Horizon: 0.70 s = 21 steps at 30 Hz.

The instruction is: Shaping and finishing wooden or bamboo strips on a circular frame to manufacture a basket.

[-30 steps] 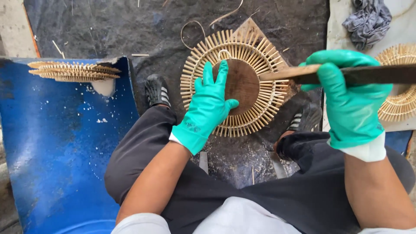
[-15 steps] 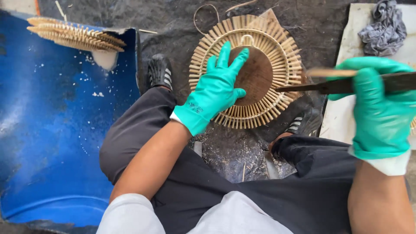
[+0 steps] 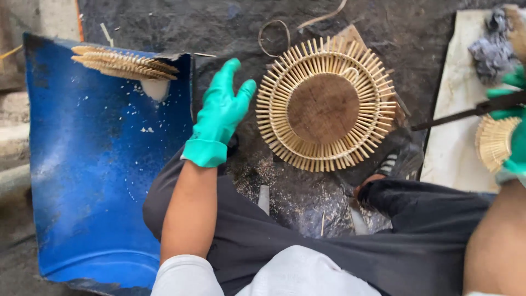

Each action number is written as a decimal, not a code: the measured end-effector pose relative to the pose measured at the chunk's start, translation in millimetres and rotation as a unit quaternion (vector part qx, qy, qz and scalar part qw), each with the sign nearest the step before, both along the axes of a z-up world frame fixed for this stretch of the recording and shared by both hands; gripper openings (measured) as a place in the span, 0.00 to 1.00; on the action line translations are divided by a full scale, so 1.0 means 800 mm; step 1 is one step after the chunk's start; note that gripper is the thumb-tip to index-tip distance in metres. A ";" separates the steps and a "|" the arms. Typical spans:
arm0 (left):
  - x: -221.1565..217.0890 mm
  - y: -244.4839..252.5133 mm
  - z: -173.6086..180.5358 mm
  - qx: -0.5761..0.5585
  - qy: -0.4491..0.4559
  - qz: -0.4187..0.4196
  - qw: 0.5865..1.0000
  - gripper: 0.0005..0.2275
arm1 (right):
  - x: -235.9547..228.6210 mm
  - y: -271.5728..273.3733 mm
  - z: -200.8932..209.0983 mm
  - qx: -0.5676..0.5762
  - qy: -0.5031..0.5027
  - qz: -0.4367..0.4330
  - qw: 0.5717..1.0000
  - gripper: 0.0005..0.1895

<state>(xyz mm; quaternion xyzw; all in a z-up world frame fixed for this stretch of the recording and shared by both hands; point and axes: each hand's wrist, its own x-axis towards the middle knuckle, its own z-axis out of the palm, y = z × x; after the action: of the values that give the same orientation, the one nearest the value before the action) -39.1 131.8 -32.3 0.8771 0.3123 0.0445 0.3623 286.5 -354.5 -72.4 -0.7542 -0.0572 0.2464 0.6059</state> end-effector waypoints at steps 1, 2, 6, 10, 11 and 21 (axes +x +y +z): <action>-0.003 -0.008 -0.011 -0.031 0.030 -0.009 0.999 0.28 | -0.015 0.019 0.006 -0.013 0.007 -0.012 1.000 0.19; -0.003 -0.016 -0.023 -0.062 0.058 -0.022 0.996 0.30 | -0.029 0.035 0.015 -0.027 0.012 -0.027 0.999 0.20; 0.031 -0.049 0.026 -0.318 0.185 0.109 0.924 0.32 | -0.068 0.038 0.016 -0.071 0.030 -0.080 0.994 0.21; 0.023 -0.046 0.001 -0.371 0.170 0.125 0.904 0.28 | -0.113 0.066 -0.021 -0.075 0.145 -0.079 0.983 0.23; 0.018 -0.043 -0.012 -0.377 0.142 0.134 0.905 0.28 | -0.123 0.070 -0.035 -0.086 0.188 -0.097 0.974 0.23; 0.015 -0.037 -0.034 -0.376 0.096 0.157 0.908 0.27 | -0.165 0.091 -0.085 -0.141 0.241 -0.049 0.959 0.22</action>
<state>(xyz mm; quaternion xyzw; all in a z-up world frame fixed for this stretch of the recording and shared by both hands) -27.4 101.9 -59.8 0.6160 0.4724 -0.1041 0.6217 154.8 -281.5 -140.4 -0.7521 0.1626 0.3966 0.5006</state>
